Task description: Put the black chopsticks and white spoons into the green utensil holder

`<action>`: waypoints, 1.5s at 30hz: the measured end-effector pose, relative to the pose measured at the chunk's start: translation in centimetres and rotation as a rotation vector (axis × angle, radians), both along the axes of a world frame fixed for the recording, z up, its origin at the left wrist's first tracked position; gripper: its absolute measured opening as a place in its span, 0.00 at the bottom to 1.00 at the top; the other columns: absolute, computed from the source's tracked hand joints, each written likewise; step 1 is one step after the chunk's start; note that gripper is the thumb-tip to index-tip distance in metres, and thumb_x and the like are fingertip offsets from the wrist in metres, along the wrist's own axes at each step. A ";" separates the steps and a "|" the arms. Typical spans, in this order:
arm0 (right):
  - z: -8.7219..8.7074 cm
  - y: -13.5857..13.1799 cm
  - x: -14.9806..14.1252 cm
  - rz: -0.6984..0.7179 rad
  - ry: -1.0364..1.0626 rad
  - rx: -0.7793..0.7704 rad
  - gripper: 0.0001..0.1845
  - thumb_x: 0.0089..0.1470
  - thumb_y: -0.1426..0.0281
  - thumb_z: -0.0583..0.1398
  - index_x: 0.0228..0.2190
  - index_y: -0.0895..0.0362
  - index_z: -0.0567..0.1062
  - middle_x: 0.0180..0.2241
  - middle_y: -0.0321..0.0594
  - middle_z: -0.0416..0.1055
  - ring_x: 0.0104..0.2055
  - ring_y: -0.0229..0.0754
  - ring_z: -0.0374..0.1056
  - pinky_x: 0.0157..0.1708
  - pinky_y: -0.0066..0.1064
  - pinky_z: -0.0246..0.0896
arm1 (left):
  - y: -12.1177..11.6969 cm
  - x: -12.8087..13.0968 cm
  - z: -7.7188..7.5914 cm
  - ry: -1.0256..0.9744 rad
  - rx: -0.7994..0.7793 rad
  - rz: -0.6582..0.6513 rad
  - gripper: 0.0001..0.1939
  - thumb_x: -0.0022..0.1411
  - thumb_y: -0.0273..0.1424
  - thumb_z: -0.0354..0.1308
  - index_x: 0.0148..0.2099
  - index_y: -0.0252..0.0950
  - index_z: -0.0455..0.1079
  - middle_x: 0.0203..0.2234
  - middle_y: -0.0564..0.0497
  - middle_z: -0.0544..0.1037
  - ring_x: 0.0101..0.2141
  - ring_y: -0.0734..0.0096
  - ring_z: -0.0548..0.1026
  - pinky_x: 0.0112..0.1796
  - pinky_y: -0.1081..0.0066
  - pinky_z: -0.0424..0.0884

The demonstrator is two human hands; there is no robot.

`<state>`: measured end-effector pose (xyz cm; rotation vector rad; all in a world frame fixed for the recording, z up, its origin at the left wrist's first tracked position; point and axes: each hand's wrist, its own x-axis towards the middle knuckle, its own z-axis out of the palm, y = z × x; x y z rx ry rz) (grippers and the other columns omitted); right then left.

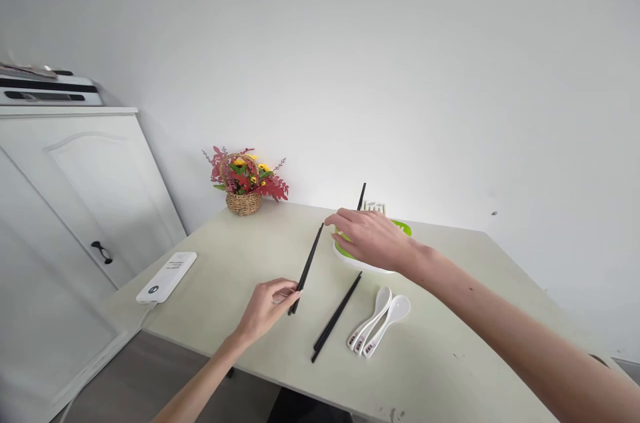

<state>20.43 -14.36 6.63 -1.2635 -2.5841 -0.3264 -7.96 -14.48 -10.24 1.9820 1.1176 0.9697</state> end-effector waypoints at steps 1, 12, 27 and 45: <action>-0.1 0.2 -0.3 -0.002 0.027 -0.028 0.19 0.71 0.62 0.50 0.56 0.52 0.70 0.49 0.44 0.76 0.40 0.45 0.75 0.35 0.35 0.64 | -0.3 0.1 -0.3 -0.061 -0.024 -0.015 0.12 0.69 0.40 0.60 0.42 0.37 0.79 0.37 0.48 0.84 0.37 0.65 0.82 0.39 0.73 0.78; -0.6 1.1 -4.9 0.106 0.268 -0.428 0.18 0.65 0.54 0.58 0.42 0.54 0.78 0.39 0.42 0.80 0.39 0.45 0.74 0.38 0.34 0.64 | -0.9 0.3 -3.0 -0.252 -0.067 -0.067 0.14 0.68 0.39 0.61 0.38 0.33 0.78 0.35 0.46 0.80 0.36 0.66 0.79 0.38 0.73 0.76; -1.2 0.7 -6.2 0.044 0.445 -0.512 0.16 0.65 0.57 0.59 0.30 0.53 0.77 0.25 0.34 0.79 0.27 0.38 0.73 0.35 0.30 0.63 | -1.0 0.2 -3.7 -0.203 -0.019 -0.058 0.13 0.67 0.40 0.63 0.37 0.35 0.79 0.33 0.47 0.81 0.33 0.66 0.79 0.35 0.73 0.76; -1.8 0.4 -6.2 0.031 0.534 -0.488 0.13 0.64 0.61 0.58 0.30 0.53 0.75 0.24 0.33 0.78 0.26 0.39 0.75 0.33 0.30 0.67 | -1.1 0.0 -4.4 -0.311 -0.216 -0.068 0.17 0.63 0.43 0.67 0.47 0.35 0.84 0.41 0.44 0.86 0.45 0.48 0.84 0.47 0.58 0.81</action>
